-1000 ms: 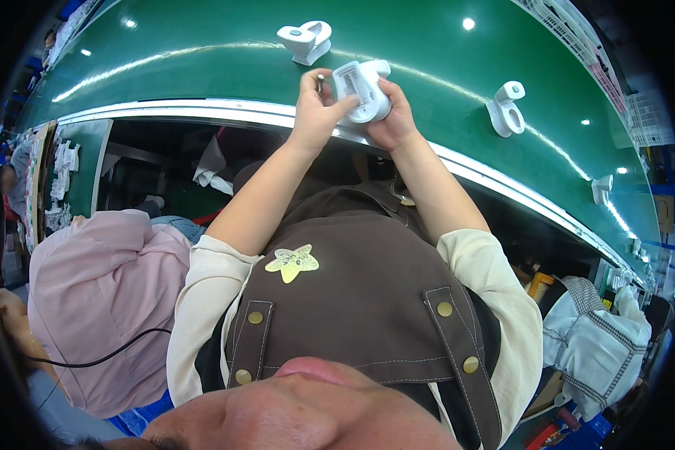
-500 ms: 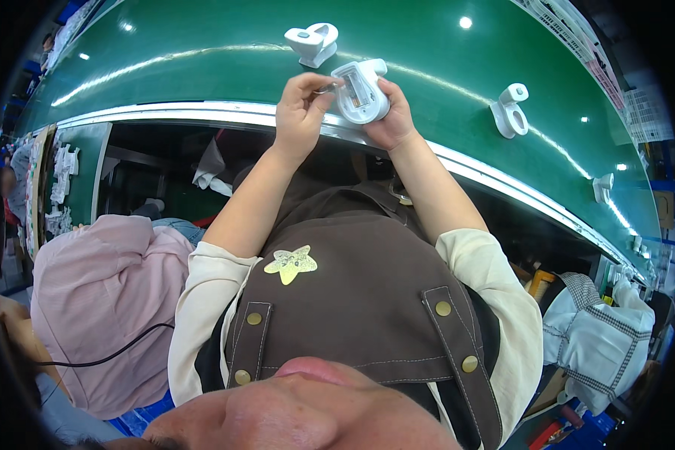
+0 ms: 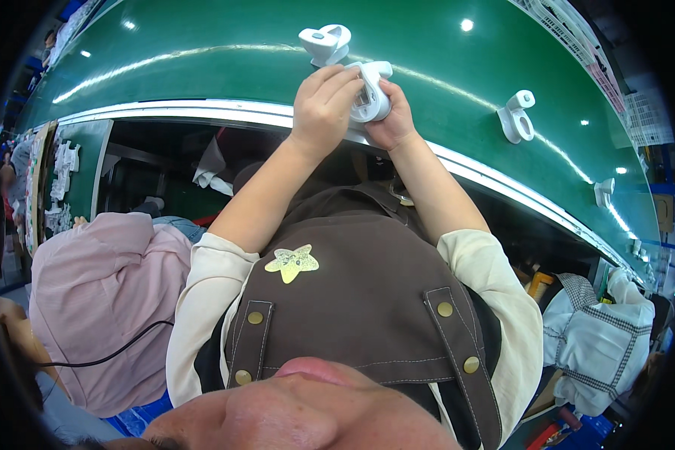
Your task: Assembling small plastic components by inserting metal contacts into plastic housings on a production line.
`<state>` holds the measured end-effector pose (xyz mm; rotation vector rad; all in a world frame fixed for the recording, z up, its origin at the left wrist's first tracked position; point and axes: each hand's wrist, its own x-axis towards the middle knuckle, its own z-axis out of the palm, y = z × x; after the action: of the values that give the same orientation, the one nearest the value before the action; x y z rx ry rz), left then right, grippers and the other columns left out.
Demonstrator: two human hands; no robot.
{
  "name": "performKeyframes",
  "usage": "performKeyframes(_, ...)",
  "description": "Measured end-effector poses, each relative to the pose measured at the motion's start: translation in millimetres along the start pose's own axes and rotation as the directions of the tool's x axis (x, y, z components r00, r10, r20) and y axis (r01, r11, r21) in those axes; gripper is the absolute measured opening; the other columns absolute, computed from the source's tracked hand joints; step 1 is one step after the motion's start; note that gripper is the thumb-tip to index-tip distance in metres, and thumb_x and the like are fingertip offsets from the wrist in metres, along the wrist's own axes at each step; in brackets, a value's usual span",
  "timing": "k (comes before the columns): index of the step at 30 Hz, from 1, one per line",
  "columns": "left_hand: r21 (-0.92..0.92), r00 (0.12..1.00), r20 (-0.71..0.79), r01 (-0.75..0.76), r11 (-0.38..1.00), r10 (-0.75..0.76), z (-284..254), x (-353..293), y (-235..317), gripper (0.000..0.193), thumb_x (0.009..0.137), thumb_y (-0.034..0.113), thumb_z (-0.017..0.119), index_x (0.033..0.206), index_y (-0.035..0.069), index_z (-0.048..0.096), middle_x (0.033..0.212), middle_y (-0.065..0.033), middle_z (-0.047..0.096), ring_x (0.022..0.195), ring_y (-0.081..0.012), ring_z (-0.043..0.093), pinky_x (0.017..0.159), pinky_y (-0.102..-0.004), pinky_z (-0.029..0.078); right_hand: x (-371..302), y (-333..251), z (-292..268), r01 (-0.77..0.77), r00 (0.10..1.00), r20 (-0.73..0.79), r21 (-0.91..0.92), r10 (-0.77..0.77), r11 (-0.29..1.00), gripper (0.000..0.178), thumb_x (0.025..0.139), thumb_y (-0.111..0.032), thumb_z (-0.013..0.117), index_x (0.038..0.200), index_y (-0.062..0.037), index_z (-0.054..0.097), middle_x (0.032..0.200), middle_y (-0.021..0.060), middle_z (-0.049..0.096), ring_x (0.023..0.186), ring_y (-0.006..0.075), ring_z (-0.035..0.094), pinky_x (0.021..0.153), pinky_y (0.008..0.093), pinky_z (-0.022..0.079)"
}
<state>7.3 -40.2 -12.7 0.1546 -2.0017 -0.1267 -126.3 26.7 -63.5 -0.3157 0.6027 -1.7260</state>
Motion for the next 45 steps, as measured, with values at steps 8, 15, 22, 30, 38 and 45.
performKeyframes(8, 0.147, 0.984, 0.155, 0.067, 0.987, -0.090, 0.9, -10.2, 17.9, 0.041, 0.072, 0.015, 0.067, 0.110, 0.002, 0.059, 0.114, -0.0128, 0.061, 0.108, -0.0316, 0.054, 0.095, -0.0473, 0.038, -3.6, -2.9, 8.0, 0.015, 0.998, -0.056, 0.007, -0.014, 1.000, 0.036, 0.088, -0.032, 0.046, 0.114, -0.0072, 0.053, 0.108, 0.0084, 0.061, 0.099, 0.0225, 0.059, 0.088, 0.0383, 0.046)
performKeyframes(15, -0.063, 0.961, 0.262, 0.107, 0.992, -0.087, -6.8, 16.4, -10.8, 0.038, 0.076, 0.019, 0.067, 0.111, 0.007, 0.061, 0.105, -0.0107, 0.063, 0.103, -0.0291, 0.055, 0.095, -0.0436, 0.038, -0.3, -7.0, 9.9, 0.059, 0.985, -0.166, 0.010, -0.057, 0.998, 0.039, 0.088, -0.035, 0.044, 0.116, -0.0091, 0.052, 0.109, 0.0071, 0.060, 0.099, 0.0220, 0.058, 0.085, 0.0391, 0.047)
performKeyframes(22, -0.036, 0.983, 0.172, -0.064, 0.997, 0.069, 7.4, 40.8, -50.3, 0.033, 0.081, 0.026, 0.063, 0.112, 0.015, 0.060, 0.111, -0.0075, 0.061, 0.106, -0.0254, 0.054, 0.094, -0.0411, 0.037, 1.2, -7.5, 11.6, 0.126, 0.976, -0.183, 0.013, -0.121, 0.992, 0.042, 0.089, -0.035, 0.040, 0.118, -0.0075, 0.053, 0.109, 0.0131, 0.060, 0.090, 0.0253, 0.059, 0.075, 0.0380, 0.049)
performKeyframes(30, 0.188, 0.911, 0.284, 0.253, 0.949, -0.299, 32.8, 13.6, -86.9, 0.037, 0.071, 0.020, 0.070, 0.106, 0.017, 0.060, 0.101, -0.0119, 0.057, 0.093, -0.0316, 0.057, 0.079, -0.0420, 0.048, 3.1, -10.9, 4.1, 0.189, 0.981, -0.050, 0.088, -0.185, 0.978, 0.051, 0.089, -0.037, 0.038, 0.127, -0.0041, 0.047, 0.121, 0.0249, 0.052, 0.094, 0.0311, 0.058, 0.073, 0.0376, 0.049)
performKeyframes(38, 0.174, 0.911, 0.013, 0.404, 0.898, -0.413, -20.1, -15.2, -94.2, 0.042, 0.070, 0.015, 0.073, 0.110, 0.014, 0.061, 0.101, -0.0110, 0.052, 0.091, -0.0313, 0.056, 0.079, -0.0398, 0.049, 2.9, -16.8, -9.3, 0.254, 0.967, -0.036, 0.000, -0.254, 0.967, 0.052, 0.089, -0.035, 0.044, 0.131, -0.0046, 0.044, 0.128, 0.0258, 0.047, 0.105, 0.0337, 0.055, 0.089, 0.0426, 0.048)
performKeyframes(45, 0.303, 0.858, -0.183, 0.514, 0.802, -0.480, -46.7, -47.8, -123.7, 0.044, 0.070, 0.011, 0.073, 0.112, 0.011, 0.060, 0.102, -0.0139, 0.048, 0.093, -0.0332, 0.050, 0.078, -0.0408, 0.047, -8.6, -44.5, 41.1, 0.213, 0.902, 0.356, 0.125, -0.244, 0.969, 0.058, 0.083, -0.035, 0.055, 0.130, -0.0021, 0.043, 0.129, 0.0275, 0.043, 0.104, 0.0310, 0.054, 0.085, 0.0362, 0.047)
